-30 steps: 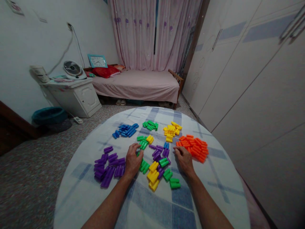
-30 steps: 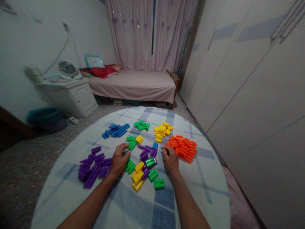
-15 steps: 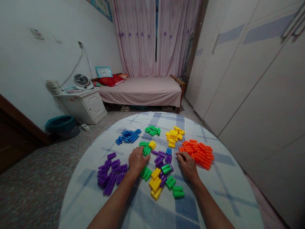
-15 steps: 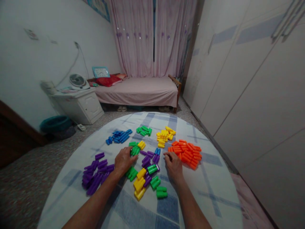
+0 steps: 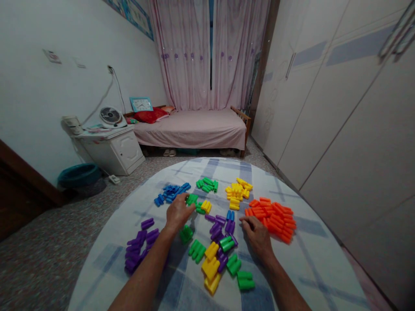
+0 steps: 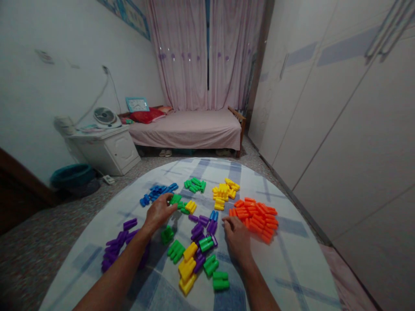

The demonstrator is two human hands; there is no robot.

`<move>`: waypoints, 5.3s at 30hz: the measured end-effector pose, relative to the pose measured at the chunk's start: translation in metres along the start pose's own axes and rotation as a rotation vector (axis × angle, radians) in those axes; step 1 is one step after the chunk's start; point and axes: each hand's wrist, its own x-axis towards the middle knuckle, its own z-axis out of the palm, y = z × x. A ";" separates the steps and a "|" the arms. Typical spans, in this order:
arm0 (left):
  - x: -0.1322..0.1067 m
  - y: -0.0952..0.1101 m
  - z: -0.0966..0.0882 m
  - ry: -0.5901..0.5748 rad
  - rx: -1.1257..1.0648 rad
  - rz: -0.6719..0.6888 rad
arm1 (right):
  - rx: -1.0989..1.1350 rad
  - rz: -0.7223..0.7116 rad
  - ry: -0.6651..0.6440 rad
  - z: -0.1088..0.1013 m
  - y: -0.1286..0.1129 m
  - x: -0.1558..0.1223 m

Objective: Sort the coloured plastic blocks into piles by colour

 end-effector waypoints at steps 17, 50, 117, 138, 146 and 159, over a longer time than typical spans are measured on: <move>0.056 0.016 0.037 -0.037 -0.002 0.240 | 0.029 -0.014 -0.011 -0.002 0.000 -0.002; 0.082 0.015 0.040 -0.024 -0.093 0.159 | 0.002 -0.015 -0.019 -0.003 -0.004 -0.003; -0.067 -0.041 -0.012 -0.384 0.000 0.437 | -0.009 -0.047 0.008 -0.002 -0.005 -0.002; 0.081 0.018 0.043 0.087 -0.160 0.254 | -0.001 -0.058 -0.006 -0.002 -0.003 -0.001; -0.009 -0.009 0.053 0.047 -0.414 0.235 | -0.006 -0.046 -0.004 -0.001 -0.004 -0.002; -0.067 -0.005 0.057 0.120 -0.491 0.190 | -0.038 -0.052 -0.054 0.003 -0.019 0.011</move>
